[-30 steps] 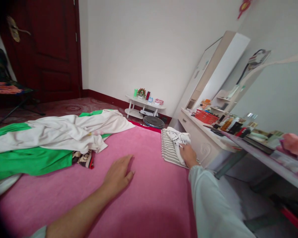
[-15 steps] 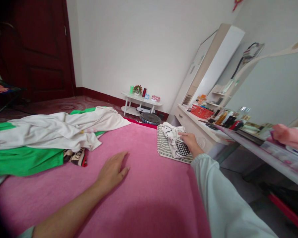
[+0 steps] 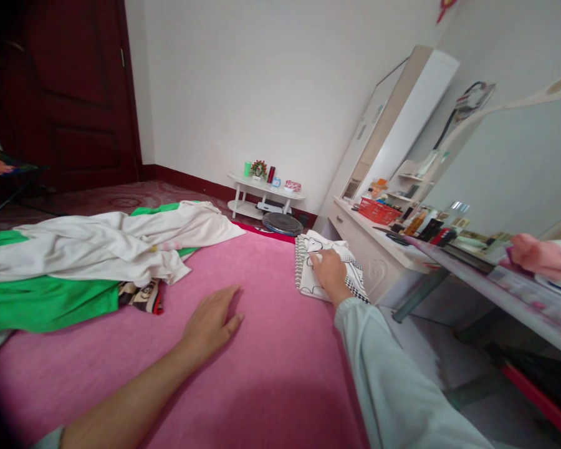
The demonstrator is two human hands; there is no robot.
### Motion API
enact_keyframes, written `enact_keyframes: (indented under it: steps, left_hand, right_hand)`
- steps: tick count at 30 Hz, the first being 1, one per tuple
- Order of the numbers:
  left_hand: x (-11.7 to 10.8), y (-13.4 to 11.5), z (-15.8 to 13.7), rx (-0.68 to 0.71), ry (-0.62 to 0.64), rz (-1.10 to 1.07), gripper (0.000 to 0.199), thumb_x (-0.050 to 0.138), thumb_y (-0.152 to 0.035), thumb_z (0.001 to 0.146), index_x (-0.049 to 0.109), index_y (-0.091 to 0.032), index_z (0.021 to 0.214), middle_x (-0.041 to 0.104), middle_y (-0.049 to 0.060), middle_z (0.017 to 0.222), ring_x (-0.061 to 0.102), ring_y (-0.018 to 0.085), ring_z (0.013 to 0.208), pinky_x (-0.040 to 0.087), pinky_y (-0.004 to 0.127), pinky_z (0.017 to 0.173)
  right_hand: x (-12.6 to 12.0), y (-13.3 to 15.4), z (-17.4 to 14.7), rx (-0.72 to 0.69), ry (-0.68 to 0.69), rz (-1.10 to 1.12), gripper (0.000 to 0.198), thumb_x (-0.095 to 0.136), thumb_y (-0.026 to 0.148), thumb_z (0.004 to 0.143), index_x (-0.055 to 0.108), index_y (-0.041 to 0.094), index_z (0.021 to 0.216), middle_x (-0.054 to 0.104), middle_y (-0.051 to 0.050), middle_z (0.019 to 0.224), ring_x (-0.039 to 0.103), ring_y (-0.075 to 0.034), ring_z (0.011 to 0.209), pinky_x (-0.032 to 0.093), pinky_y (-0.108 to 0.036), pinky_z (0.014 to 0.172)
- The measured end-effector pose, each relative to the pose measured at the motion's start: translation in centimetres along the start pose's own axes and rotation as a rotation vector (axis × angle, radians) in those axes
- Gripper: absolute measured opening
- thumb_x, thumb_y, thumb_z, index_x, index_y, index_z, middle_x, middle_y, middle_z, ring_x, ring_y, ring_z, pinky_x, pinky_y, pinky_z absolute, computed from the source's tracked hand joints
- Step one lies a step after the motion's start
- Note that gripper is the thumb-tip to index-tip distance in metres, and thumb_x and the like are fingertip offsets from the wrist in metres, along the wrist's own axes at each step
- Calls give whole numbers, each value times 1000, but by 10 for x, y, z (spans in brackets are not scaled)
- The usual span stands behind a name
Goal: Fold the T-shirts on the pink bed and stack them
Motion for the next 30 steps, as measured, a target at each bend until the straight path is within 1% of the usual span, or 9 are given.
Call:
enact_keyframes:
  steps: [5, 10, 13, 17, 21, 24, 27, 28, 30]
  left_hand:
    - [0, 0, 0, -6, 7, 1, 58, 50, -32, 83, 44, -14, 138, 48, 11, 141, 43, 25, 130, 29, 38, 112]
    - [0, 1, 0, -7, 11, -1, 57, 51, -32, 83, 46, -14, 137, 49, 10, 141, 42, 24, 130, 29, 37, 112]
    - [-1, 0, 0, 1, 8, -4, 56, 51, -31, 83, 47, -15, 136, 50, 11, 140, 42, 25, 129, 29, 38, 112]
    - [-2, -2, 0, 6, 0, -5, 56, 50, -30, 83, 47, -13, 136, 51, 12, 139, 43, 26, 129, 29, 39, 112]
    - [-1, -2, 0, 6, 1, -1, 56, 50, -30, 83, 47, -13, 136, 50, 11, 139, 43, 26, 129, 30, 39, 111]
    - [0, 0, 0, 9, 6, 1, 56, 50, -31, 83, 47, -13, 136, 50, 11, 139, 44, 26, 129, 30, 40, 111]
    - [1, 1, 0, 18, 2, 5, 56, 51, -31, 83, 47, -14, 136, 50, 10, 139, 44, 26, 128, 31, 40, 111]
    - [2, 1, 1, 21, 0, 8, 56, 51, -31, 82, 47, -15, 136, 51, 10, 139, 44, 26, 128, 31, 39, 110]
    - [3, 2, 1, 26, -3, 13, 55, 51, -31, 82, 48, -15, 135, 52, 11, 137, 45, 26, 127, 32, 40, 110]
  right_hand:
    - [28, 33, 6, 52, 168, -55, 50, 50, 48, 87, 59, 10, 118, 59, -19, 117, 56, -30, 110, 44, -36, 89]
    - [46, 30, 16, 167, 187, -60, 39, 54, 24, 82, 62, 3, 113, 61, -25, 113, 60, -33, 104, 46, -36, 83]
    - [50, 20, 22, 181, 196, -14, 35, 46, 19, 84, 66, 5, 110, 66, -22, 106, 63, -29, 99, 46, -32, 80]
    - [54, 16, 20, 41, 190, 82, 39, 38, 23, 92, 66, 11, 116, 67, -13, 113, 60, -21, 105, 44, -26, 87]
    - [47, 23, 12, -186, 242, 163, 31, 51, 32, 88, 71, 18, 107, 69, -6, 106, 59, -18, 101, 42, -23, 90]
    - [28, 17, 8, -216, 112, 189, 37, 46, 42, 92, 70, 19, 109, 67, -8, 111, 57, -20, 106, 39, -29, 96]
    - [15, -9, -5, -3, -52, 109, 52, 29, 50, 96, 57, 21, 129, 49, -13, 138, 40, -31, 128, 26, -52, 107]
    - [18, -20, -11, 107, -28, 66, 57, 27, 55, 94, 50, 24, 136, 40, -14, 145, 34, -35, 132, 21, -60, 105]
    - [30, -41, -26, 308, 114, -1, 65, 27, 67, 89, 37, 33, 144, 30, -14, 151, 27, -42, 135, 18, -70, 100]
Point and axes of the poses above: each hand's wrist, its own z-axis towards the middle knuckle, its own x-axis out of the palm, y = z × x, the point moved 3 cm from there along z, towards the middle knuckle
